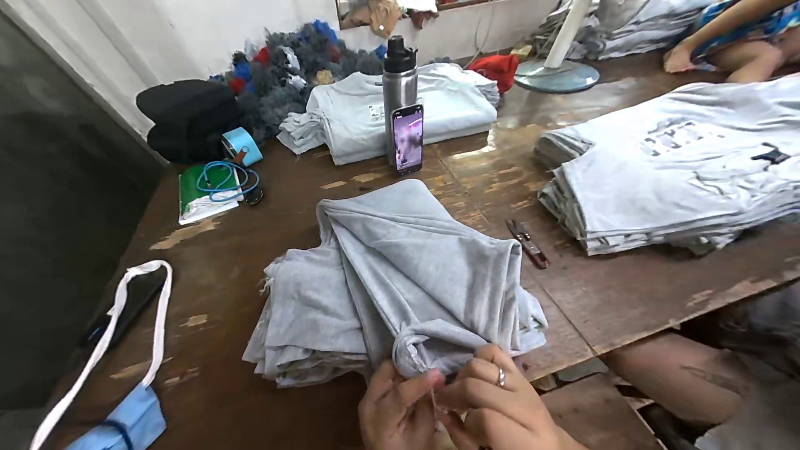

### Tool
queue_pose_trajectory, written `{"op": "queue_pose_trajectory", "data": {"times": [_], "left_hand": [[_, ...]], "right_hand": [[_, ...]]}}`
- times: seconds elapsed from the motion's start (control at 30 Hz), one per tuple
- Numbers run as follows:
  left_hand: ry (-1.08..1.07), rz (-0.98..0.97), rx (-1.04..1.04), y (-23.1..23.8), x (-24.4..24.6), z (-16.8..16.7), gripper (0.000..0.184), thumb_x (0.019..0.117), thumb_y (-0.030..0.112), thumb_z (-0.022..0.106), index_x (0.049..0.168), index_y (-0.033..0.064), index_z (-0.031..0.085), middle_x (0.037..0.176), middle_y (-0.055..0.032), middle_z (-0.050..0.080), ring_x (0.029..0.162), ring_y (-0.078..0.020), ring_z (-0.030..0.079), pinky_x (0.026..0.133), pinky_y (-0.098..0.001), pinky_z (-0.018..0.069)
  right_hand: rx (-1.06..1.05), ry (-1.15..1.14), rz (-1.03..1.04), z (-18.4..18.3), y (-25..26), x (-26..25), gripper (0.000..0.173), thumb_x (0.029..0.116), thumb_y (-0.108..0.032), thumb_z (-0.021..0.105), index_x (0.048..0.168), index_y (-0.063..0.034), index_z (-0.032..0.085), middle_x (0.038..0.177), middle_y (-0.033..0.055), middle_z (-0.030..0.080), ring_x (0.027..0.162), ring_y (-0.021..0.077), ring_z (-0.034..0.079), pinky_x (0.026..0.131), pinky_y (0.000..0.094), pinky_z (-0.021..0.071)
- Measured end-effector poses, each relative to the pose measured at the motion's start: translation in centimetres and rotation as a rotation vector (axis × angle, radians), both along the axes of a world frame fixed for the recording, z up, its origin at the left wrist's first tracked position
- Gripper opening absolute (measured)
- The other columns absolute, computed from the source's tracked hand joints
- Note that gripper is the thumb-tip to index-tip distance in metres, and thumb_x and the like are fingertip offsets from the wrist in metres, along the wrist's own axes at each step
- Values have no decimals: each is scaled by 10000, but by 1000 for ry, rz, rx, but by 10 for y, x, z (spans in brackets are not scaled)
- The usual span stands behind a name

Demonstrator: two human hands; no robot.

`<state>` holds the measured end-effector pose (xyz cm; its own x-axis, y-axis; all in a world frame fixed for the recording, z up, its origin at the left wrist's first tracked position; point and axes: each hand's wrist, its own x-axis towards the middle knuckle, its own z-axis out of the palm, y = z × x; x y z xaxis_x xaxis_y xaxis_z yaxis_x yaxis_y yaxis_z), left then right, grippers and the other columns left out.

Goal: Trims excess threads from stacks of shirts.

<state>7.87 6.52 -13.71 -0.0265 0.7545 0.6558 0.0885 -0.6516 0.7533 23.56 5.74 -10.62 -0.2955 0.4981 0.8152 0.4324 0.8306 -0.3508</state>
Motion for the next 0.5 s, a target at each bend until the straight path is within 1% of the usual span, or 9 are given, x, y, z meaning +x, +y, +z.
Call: {"op": "queue_pose_trajectory", "data": {"times": [0.07,0.13,0.17,0.2,0.23,0.27,0.3,0.37,0.5], "left_hand": [[-9,3,-18,2,-3,2,169,972,155,689,1101,247,744,1070,111,700,965,30,667,845,-163,576],[-43,-24,-47,2,-7,3,159,967,147,688,1081,239,750,1049,134,714,950,46,671,835,-147,574],[-66,-39,-61,2,-10,3,154,973,165,684,1089,240,752,1044,148,719,945,55,667,834,-136,566],[-93,-57,-73,2,-12,3,159,982,185,674,1108,246,750,1047,160,719,939,66,665,832,-126,559],[-126,-78,-88,1,-14,3,168,985,194,670,1123,251,748,1043,160,719,930,66,666,823,-124,560],[-153,-95,-102,1,-15,3,175,983,189,671,1128,253,747,1042,155,723,919,58,674,808,-130,569],[-174,-109,-116,0,-16,2,173,980,189,679,1125,253,748,1038,144,726,904,45,683,784,-141,582],[-220,-158,-138,-1,-17,2,191,964,162,700,1126,250,750,1056,122,727,905,17,695,773,-165,597],[-252,-240,-120,-2,-20,4,242,942,77,706,1128,228,743,1075,100,726,926,4,698,800,-178,598]], "right_hand": [[-14,-5,32,-2,-1,-1,130,976,-137,628,905,-163,522,921,12,651,848,145,577,854,306,424],[-58,-20,-3,-3,0,1,117,994,-199,626,929,-167,534,969,10,669,917,152,601,880,312,441],[-97,-42,-48,-2,1,5,158,1008,-279,624,933,-168,542,1002,15,672,959,160,608,890,318,452],[-139,-81,-104,0,2,10,243,1015,-385,606,933,-165,542,1037,27,663,990,169,605,891,326,459],[-167,-126,-162,1,5,15,336,1015,-480,567,934,-155,547,1054,43,657,997,182,610,878,338,477],[-186,-164,-202,1,8,19,421,1023,-544,522,929,-136,560,1050,63,659,980,198,618,852,352,494],[-198,-202,-224,-1,10,23,461,1031,-561,490,921,-122,575,1038,76,661,957,210,625,825,363,504],[-209,-270,-233,-4,12,26,454,1041,-539,472,901,-123,587,1032,77,655,937,216,615,802,368,492],[-186,-365,-283,-8,9,24,423,1024,-546,478,900,-161,604,1073,57,644,971,223,596,820,377,469]]}}
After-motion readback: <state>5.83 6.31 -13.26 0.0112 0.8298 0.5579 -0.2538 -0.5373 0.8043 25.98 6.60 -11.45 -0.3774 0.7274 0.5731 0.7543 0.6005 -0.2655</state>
